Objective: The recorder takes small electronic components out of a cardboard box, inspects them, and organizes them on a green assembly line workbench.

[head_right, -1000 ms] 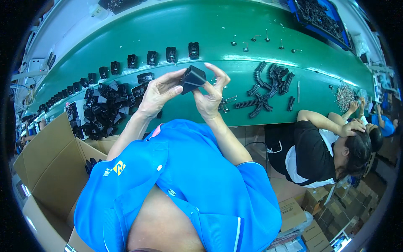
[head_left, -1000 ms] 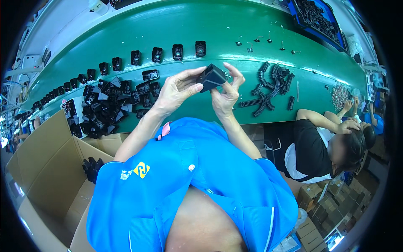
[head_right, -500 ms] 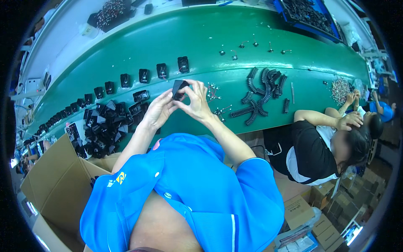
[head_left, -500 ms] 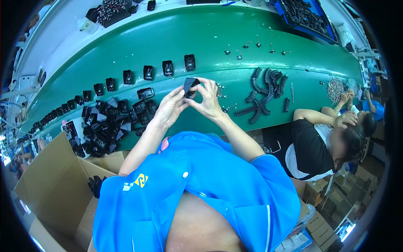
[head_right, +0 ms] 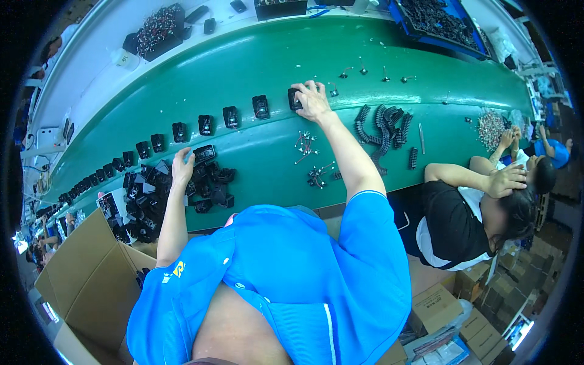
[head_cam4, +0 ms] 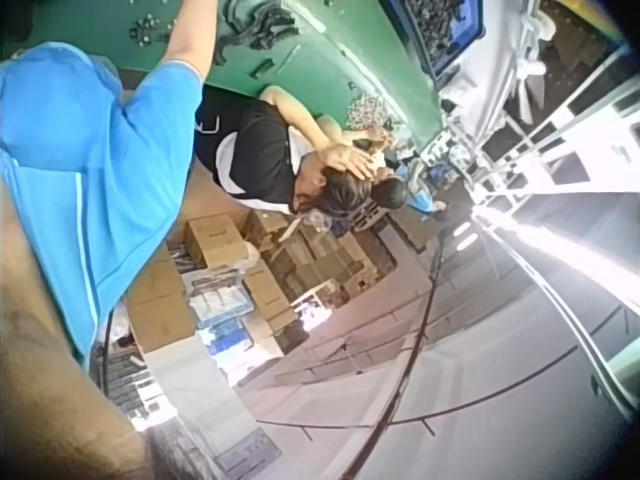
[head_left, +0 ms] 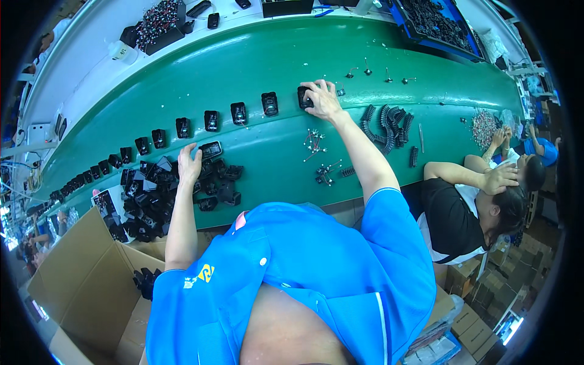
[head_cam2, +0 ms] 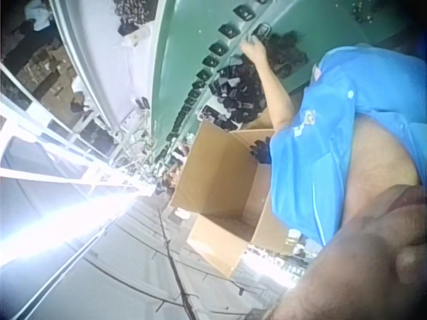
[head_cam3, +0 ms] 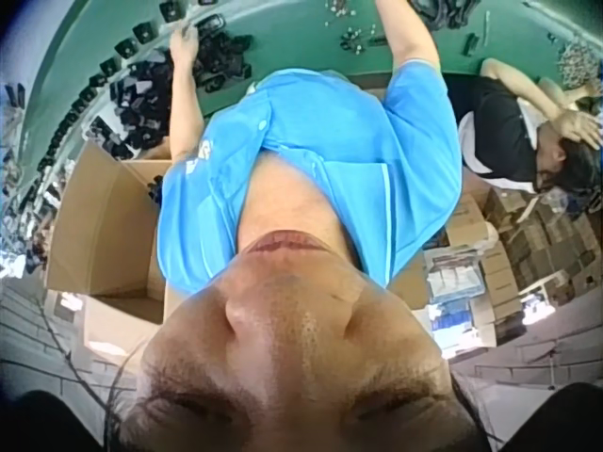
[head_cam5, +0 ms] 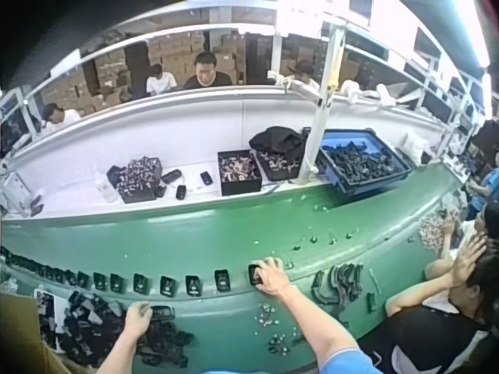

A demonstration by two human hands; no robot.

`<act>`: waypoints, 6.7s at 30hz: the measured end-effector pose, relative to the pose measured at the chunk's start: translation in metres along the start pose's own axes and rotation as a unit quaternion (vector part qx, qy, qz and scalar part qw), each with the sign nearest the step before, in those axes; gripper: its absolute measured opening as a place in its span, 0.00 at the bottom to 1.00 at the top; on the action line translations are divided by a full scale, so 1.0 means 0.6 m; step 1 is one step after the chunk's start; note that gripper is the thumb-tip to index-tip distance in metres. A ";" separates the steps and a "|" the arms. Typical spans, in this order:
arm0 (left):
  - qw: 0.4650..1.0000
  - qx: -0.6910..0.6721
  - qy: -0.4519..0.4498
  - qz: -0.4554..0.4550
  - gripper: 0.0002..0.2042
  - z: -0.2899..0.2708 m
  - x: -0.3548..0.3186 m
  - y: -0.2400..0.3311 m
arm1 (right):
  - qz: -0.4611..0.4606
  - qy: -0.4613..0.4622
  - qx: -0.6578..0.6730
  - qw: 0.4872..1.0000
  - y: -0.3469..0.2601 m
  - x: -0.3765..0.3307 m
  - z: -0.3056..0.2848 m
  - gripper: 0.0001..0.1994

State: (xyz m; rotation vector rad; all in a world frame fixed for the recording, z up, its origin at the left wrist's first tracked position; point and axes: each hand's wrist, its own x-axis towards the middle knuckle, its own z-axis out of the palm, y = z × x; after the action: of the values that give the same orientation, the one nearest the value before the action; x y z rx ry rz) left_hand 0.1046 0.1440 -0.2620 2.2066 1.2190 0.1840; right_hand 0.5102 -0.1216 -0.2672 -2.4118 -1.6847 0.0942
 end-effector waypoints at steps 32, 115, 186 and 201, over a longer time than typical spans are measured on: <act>0.717 -0.667 -0.125 -0.159 0.14 -0.049 -0.047 0.203 | 0.418 0.260 0.469 0.733 0.059 0.002 0.079 0.13; 0.734 -0.647 -0.168 -0.124 0.17 -0.009 -0.252 0.412 | 0.040 0.242 0.396 0.885 -0.266 -0.160 -0.133 0.16; 0.811 -0.521 -0.226 -0.140 0.14 0.069 -0.159 0.434 | 0.364 0.067 0.219 0.903 0.256 -0.019 0.075 0.09; 0.647 -0.480 -0.312 0.504 0.19 -0.139 -0.225 0.588 | 0.152 0.006 0.355 0.922 -0.174 -0.338 -0.035 0.11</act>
State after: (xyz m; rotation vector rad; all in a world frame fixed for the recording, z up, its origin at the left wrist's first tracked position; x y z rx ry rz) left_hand 0.2505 -0.0673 0.0271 1.4395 -0.5551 0.3523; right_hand 0.3467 -0.2790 -0.2383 -2.0529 -0.9938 0.6172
